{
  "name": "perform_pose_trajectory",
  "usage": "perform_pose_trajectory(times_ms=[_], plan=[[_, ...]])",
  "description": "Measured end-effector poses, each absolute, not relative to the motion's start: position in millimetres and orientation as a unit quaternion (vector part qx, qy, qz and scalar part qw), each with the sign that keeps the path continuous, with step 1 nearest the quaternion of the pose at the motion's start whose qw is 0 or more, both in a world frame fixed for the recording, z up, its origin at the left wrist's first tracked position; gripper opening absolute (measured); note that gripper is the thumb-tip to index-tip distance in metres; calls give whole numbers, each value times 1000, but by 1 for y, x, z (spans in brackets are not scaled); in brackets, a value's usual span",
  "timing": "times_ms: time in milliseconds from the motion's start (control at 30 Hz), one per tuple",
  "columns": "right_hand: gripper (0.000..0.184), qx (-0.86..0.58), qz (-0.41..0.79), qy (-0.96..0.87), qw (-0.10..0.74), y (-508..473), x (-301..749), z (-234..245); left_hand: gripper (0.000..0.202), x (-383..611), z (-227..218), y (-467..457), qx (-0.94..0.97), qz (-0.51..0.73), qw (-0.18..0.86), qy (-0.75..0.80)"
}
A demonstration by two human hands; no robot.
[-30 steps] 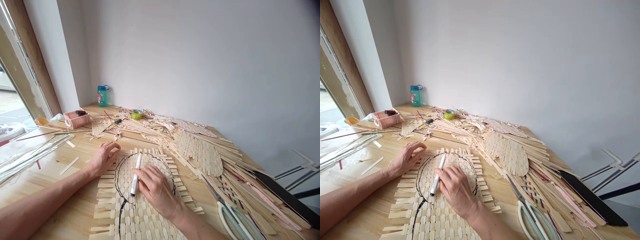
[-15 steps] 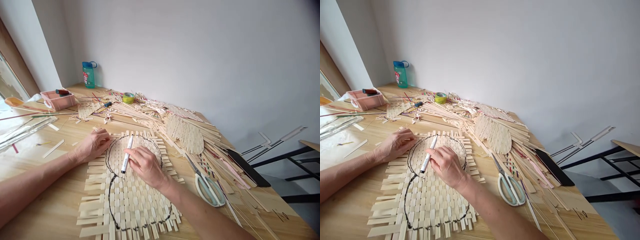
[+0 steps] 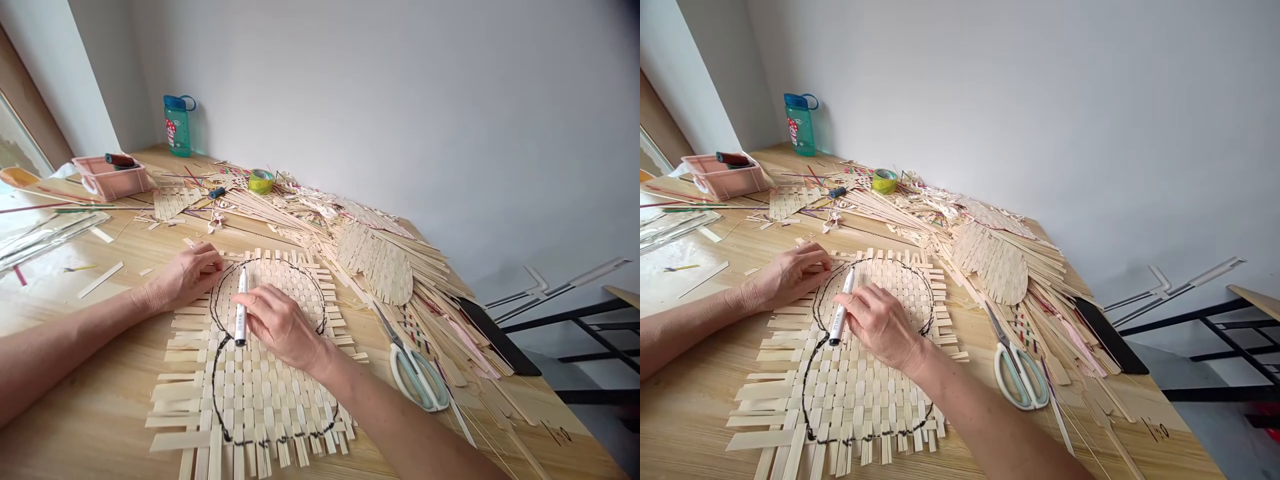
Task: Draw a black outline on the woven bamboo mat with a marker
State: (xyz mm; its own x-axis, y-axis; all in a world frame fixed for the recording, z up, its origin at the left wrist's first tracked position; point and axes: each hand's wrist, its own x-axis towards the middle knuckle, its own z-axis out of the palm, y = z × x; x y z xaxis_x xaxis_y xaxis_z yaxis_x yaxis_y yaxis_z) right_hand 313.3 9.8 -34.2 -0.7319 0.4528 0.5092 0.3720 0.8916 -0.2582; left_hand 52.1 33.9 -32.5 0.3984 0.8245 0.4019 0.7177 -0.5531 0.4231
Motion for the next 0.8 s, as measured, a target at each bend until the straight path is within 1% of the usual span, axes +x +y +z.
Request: perform_pose_trajectory(times_ms=[67,167,367,600,800], plan=[[22,-233,69,-920,307,8,315,-33,23,52,-33,34,833,290,91,463],[24,-254,75,-910,319,8,317,-34,23,52,-33,33,833,290,88,462],[17,-266,98,-903,323,8,318,-36,21,54,-33,32,834,289,90,461],[21,-248,38,-916,314,7,315,-36,20,54,-32,32,831,279,93,471],[27,-252,21,-919,302,6,315,-36,22,54,-31,33,833,277,92,470]])
